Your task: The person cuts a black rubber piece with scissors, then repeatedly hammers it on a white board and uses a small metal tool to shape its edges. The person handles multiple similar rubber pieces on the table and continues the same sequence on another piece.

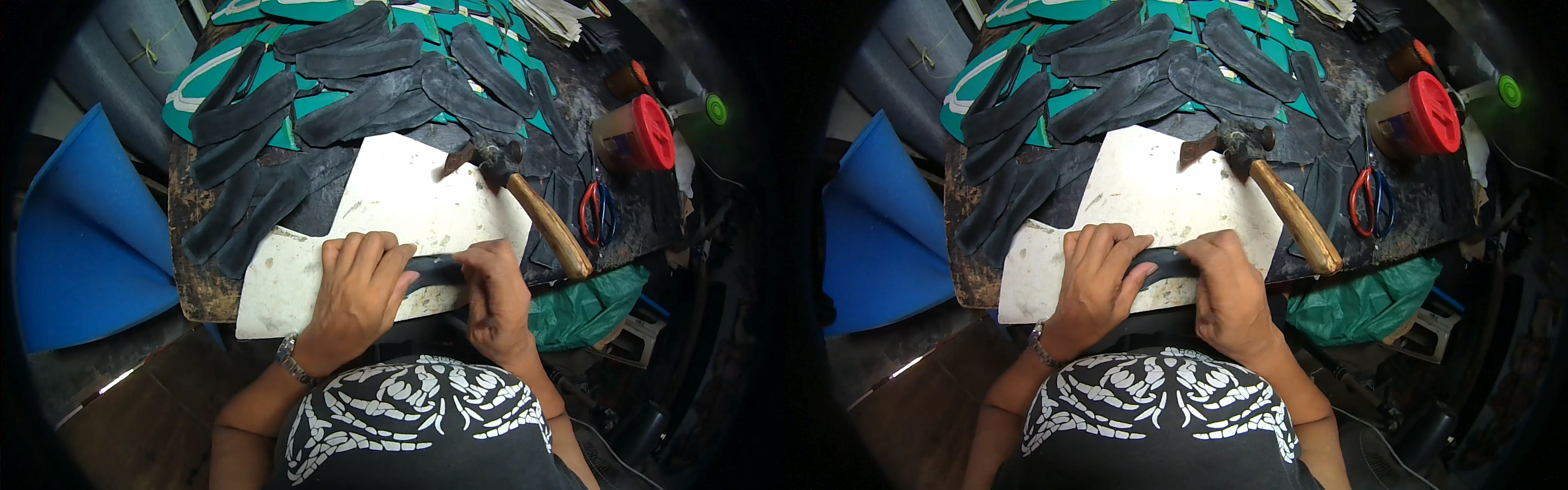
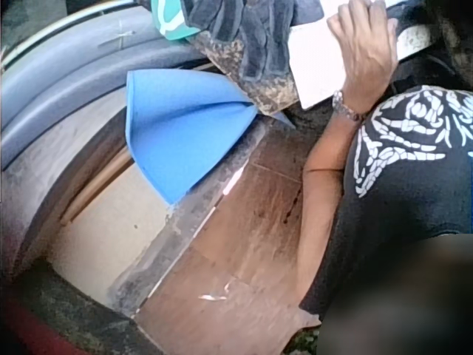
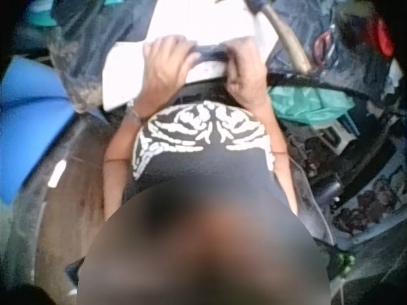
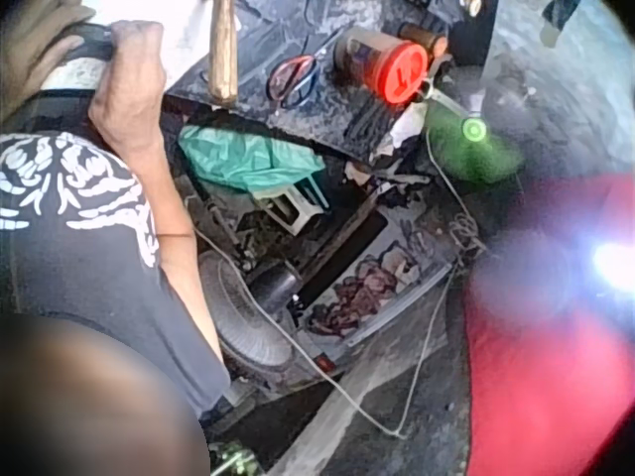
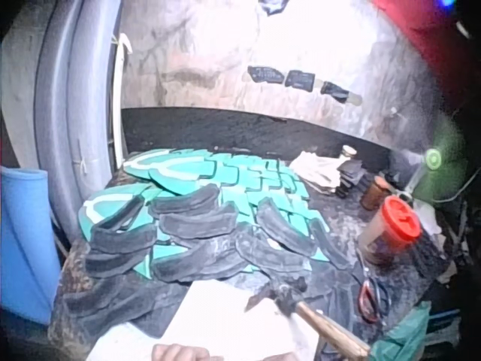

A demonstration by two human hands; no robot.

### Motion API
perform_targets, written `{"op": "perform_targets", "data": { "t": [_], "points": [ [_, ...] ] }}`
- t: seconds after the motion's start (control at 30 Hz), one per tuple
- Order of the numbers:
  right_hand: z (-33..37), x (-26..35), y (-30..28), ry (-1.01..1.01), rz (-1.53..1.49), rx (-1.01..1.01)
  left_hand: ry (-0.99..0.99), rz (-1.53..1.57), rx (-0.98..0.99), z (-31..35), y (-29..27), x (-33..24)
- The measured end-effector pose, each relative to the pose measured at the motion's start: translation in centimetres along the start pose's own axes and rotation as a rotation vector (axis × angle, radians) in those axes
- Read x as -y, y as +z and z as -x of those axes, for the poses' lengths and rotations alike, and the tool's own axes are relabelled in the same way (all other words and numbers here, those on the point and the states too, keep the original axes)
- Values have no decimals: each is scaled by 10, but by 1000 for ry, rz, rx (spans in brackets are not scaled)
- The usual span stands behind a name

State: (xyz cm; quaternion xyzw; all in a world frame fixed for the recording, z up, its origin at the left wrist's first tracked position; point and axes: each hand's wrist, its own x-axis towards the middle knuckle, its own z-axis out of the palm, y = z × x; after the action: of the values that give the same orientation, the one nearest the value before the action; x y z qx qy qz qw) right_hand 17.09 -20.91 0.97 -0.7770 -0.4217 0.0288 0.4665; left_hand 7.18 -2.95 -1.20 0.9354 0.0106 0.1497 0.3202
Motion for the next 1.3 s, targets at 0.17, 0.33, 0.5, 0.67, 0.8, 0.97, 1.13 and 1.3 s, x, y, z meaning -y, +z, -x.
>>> {"op": "perform_targets", "data": {
  "t": [0.17, 0.33, 0.5, 0.67, 0.8, 0.97, 1.13, 1.3],
  "points": [
    [-2, 6, -3, 162, -199, -31, 4, 20, -15, 0, 0, 0],
    [2, -2, -4, 177, -331, -73, 54, -30, -21, 0, 2, -1],
    [4, 0, -3, 197, -335, -116, 85, -26, 5, 0, 2, -1],
    [-3, -1, -7, 119, 134, 33, -1, 100, 16, -3, 1, -1],
    [-8, -4, 12, 141, 177, 72, -10, 72, 39, -4, 1, -1],
    [-7, 1, 23, 206, 239, 41, 24, 10, 12, -3, 6, -2],
    [-7, 6, 29, 248, 254, 17, 29, -28, 23, -2, 6, -3],
    [-22, 11, 23, 246, 278, 138, 38, -31, 27, -3, 5, -4]
  ]
}}
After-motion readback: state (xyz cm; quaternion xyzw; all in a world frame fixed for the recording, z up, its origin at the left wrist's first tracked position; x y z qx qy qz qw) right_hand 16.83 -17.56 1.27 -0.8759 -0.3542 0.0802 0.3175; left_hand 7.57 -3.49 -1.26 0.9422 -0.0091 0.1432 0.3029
